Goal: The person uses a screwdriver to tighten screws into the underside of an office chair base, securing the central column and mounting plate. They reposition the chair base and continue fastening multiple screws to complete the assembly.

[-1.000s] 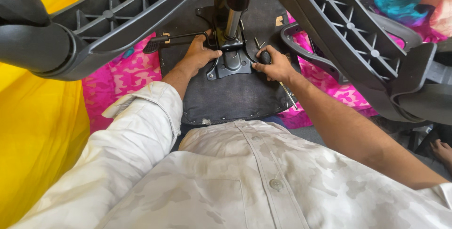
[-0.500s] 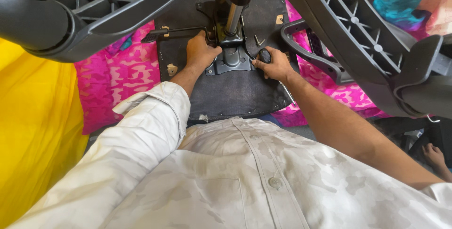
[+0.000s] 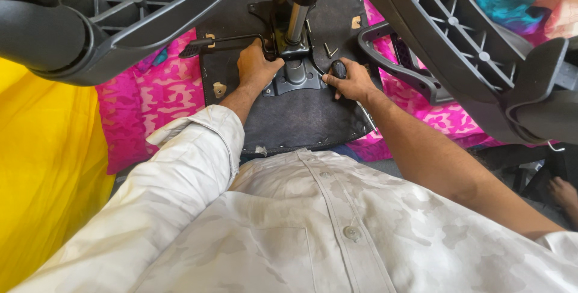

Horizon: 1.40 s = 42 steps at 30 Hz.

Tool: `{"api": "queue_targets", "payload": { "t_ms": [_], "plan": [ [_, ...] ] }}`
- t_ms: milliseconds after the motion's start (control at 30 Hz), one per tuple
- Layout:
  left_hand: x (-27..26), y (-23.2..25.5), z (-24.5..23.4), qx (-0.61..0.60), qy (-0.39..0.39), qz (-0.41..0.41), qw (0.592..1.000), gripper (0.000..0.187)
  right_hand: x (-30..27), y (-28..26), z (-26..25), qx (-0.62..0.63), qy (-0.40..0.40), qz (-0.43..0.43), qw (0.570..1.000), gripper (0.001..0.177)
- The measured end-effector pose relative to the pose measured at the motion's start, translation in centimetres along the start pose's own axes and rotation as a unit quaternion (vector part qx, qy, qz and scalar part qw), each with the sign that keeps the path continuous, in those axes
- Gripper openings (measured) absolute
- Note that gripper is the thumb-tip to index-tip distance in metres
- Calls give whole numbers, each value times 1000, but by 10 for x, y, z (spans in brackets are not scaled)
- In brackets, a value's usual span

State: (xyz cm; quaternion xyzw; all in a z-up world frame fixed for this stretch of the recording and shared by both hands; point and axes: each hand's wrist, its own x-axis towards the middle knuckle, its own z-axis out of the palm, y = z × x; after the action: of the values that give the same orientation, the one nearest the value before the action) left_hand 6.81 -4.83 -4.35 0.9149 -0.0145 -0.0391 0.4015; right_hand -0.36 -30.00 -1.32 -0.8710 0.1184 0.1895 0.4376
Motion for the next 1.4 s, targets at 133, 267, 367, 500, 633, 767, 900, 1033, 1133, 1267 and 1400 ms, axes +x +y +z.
{"api": "queue_targets", "payload": {
  "t_ms": [133, 267, 367, 500, 633, 767, 900, 1033, 1133, 1267, 1400],
  "plan": [
    [1, -4, 1, -16, -24, -8, 1000, 40, 0, 1, 0, 1, -4, -1, 1000, 29],
    [7, -10, 5, -17, -44, -13, 999, 42, 0, 0, -1, 4, -12, 10, 1000, 28],
    [12, -14, 8, 1, -31, 7, 999, 46, -1, 0, 0, 5, -10, 8, 1000, 29],
    [8, -16, 7, -37, -65, -21, 997, 43, -4, 0, 1, 14, 1, 1, 1000, 32],
    [-6, -9, -9, -26, -56, -20, 998, 50, -14, 2, 4, -13, 44, -15, 999, 29],
    [-29, 15, -41, -79, 79, 71, 991, 55, -35, 1, 5, 5, 216, -177, 960, 23],
    [-41, 59, -80, -232, 154, 251, 927, 63, -54, -21, -7, 246, 246, -180, 920, 23],
    [-41, 101, -92, -224, 207, 337, 891, 50, -62, -51, -37, 409, 202, -168, 874, 25],
    [-30, 120, -77, -189, 215, 327, 901, 42, -67, -65, -59, 483, 136, -191, 844, 27],
    [-5, 128, -48, -172, 250, 331, 894, 56, -83, -73, -78, 545, 4, -244, 802, 33],
    [25, 133, -24, -187, 148, 229, 944, 47, -94, -82, -88, 566, -66, -234, 788, 35]
  ]
}}
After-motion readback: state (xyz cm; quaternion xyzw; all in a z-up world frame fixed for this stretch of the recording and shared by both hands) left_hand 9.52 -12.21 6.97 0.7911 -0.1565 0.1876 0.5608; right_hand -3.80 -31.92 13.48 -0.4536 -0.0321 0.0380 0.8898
